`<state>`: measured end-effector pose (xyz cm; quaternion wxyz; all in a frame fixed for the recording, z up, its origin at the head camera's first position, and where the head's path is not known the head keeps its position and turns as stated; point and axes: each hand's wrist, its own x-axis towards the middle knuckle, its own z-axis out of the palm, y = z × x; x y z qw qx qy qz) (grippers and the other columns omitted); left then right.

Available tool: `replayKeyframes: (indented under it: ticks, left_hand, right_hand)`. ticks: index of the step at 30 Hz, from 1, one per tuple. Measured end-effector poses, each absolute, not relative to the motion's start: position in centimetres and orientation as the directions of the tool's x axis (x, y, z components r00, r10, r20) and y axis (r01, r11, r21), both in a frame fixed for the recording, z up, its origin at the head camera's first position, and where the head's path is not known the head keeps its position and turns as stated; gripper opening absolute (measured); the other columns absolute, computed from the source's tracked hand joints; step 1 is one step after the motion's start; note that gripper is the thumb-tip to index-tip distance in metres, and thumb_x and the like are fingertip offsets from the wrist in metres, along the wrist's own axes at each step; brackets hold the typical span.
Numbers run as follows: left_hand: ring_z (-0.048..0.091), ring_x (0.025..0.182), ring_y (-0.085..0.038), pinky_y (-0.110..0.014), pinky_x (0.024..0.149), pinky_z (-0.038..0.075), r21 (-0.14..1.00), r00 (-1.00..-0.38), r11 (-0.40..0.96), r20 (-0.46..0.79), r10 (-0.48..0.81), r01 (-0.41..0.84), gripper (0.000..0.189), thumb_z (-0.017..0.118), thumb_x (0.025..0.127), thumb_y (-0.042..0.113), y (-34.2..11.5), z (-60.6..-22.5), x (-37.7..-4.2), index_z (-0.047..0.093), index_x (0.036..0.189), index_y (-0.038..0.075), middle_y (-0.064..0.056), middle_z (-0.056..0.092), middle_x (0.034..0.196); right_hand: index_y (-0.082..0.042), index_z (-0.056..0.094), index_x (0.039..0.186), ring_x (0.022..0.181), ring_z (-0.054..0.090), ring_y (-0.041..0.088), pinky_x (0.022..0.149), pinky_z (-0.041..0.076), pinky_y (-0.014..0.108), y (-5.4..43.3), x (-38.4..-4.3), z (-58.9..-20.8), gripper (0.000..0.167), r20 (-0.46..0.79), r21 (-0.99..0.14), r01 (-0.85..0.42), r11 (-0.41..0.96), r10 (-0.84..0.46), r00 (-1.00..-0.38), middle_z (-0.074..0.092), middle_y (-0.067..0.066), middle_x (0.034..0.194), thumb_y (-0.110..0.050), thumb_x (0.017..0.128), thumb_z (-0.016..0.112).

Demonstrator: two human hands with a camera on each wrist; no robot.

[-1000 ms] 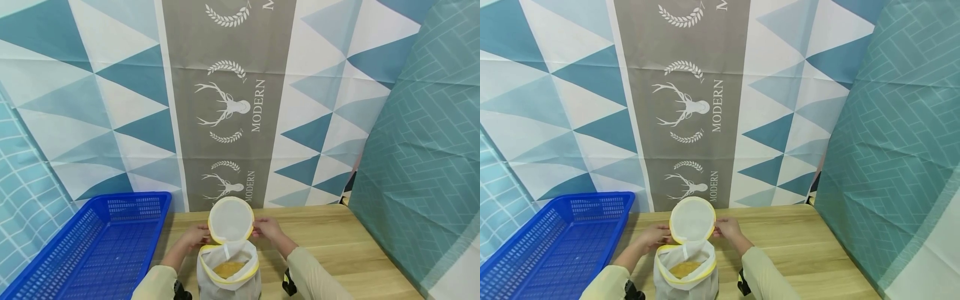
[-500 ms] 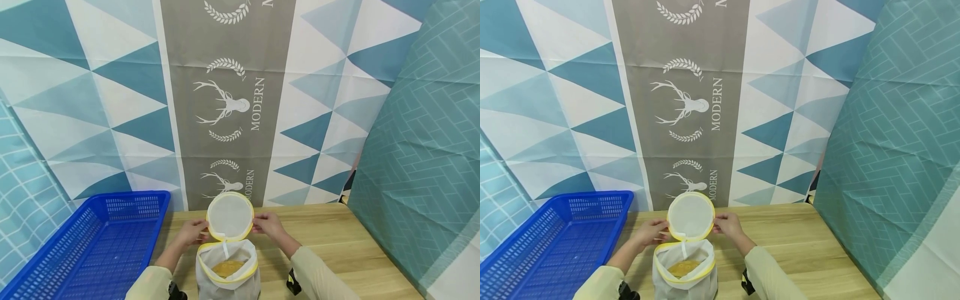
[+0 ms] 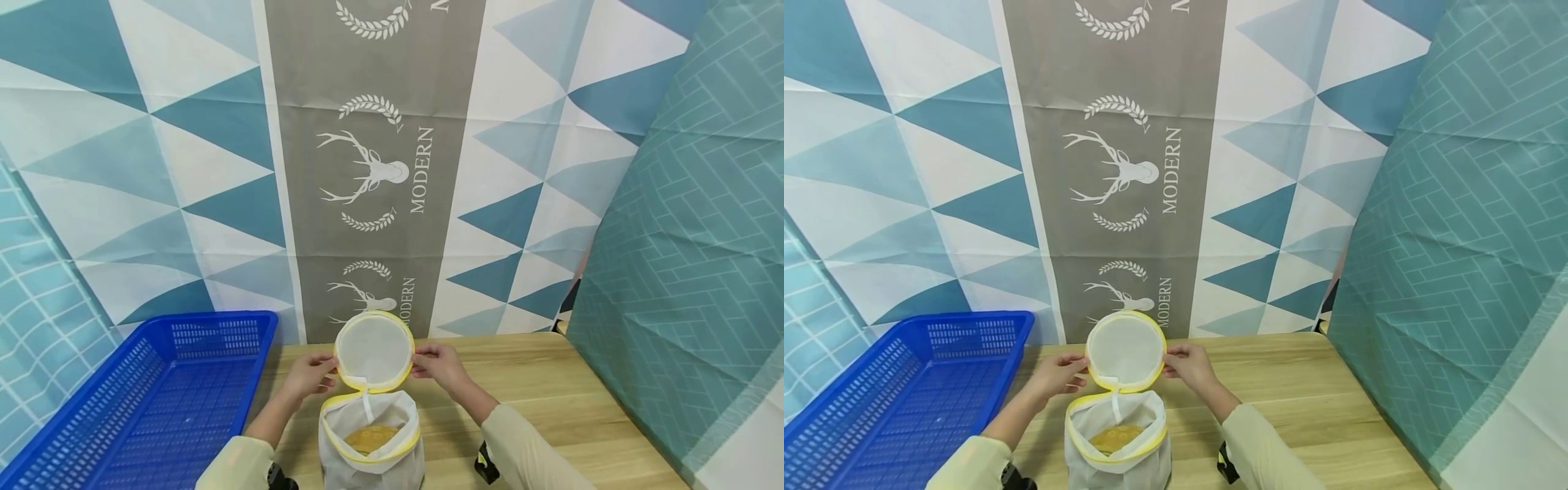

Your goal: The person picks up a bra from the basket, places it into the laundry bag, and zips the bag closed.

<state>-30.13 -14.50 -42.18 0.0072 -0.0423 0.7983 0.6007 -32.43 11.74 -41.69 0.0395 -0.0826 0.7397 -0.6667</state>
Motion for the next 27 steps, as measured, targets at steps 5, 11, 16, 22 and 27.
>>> replayKeyframes:
  ticks: [5,11,16,22,27]
  left_hand:
    - [0.065,0.067,-0.019,-0.037,0.065,0.055,0.956,-0.998,0.292,-0.029,-0.059,-0.045,0.031,0.056,0.092,0.012,-14.6,-42.0,-29.9,0.058,0.114,-0.009,-0.015,0.067,0.089]
    - [0.065,0.067,-0.021,-0.037,0.064,0.055,0.949,-0.999,0.314,0.0,-0.053,-0.017,0.03,0.058,0.091,0.012,-14.6,-41.4,-29.5,0.059,0.112,-0.009,-0.019,0.067,0.091]
    - [0.065,0.069,-0.021,-0.037,0.065,0.055,0.942,-0.998,0.334,0.004,-0.059,-0.016,0.029,0.058,0.091,0.011,-14.6,-41.1,-29.0,0.06,0.112,-0.008,-0.024,0.066,0.097]
    - [0.065,0.068,-0.021,-0.035,0.063,0.054,0.939,-0.998,0.343,0.027,-0.053,0.007,0.028,0.059,0.09,0.012,-14.7,-40.8,-28.6,0.06,0.11,-0.008,-0.018,0.067,0.091]
    - [0.066,0.07,-0.024,-0.036,0.064,0.054,0.937,-0.998,0.349,0.029,-0.063,0.005,0.024,0.059,0.089,0.008,-14.8,-40.7,-28.2,0.062,0.108,-0.007,-0.018,0.068,0.091]
  right_hand:
    - [0.017,0.056,0.104,0.07,0.069,0.021,0.069,0.057,0.033,11.9,-31.9,-41.2,0.023,0.095,-0.987,-0.119,0.112,-0.201,-0.975,0.066,0.024,0.087,-0.001,0.09,0.058]
    - [0.016,0.058,0.102,0.076,0.069,0.025,0.07,0.057,0.033,12.2,-31.5,-40.9,0.022,0.134,-0.978,-0.164,0.132,-0.211,-0.968,0.065,0.027,0.092,-0.002,0.089,0.059]
    - [0.015,0.059,0.1,0.079,0.068,0.027,0.07,0.057,0.031,12.3,-31.1,-40.6,0.019,0.15,-0.97,-0.186,0.157,-0.218,-0.964,0.066,0.025,0.092,0.0,0.088,0.06]
    - [0.013,0.061,0.099,0.081,0.068,0.031,0.07,0.057,0.03,12.4,-30.9,-40.6,0.017,0.181,-0.954,-0.227,0.198,-0.226,-0.957,0.066,0.027,0.094,0.001,0.087,0.061]
    - [0.009,0.063,0.1,0.078,0.068,0.022,0.069,0.056,0.026,12.7,-30.7,-40.8,0.018,0.208,-0.935,-0.264,0.236,-0.239,-0.949,0.067,0.022,0.094,-0.004,0.087,0.063]
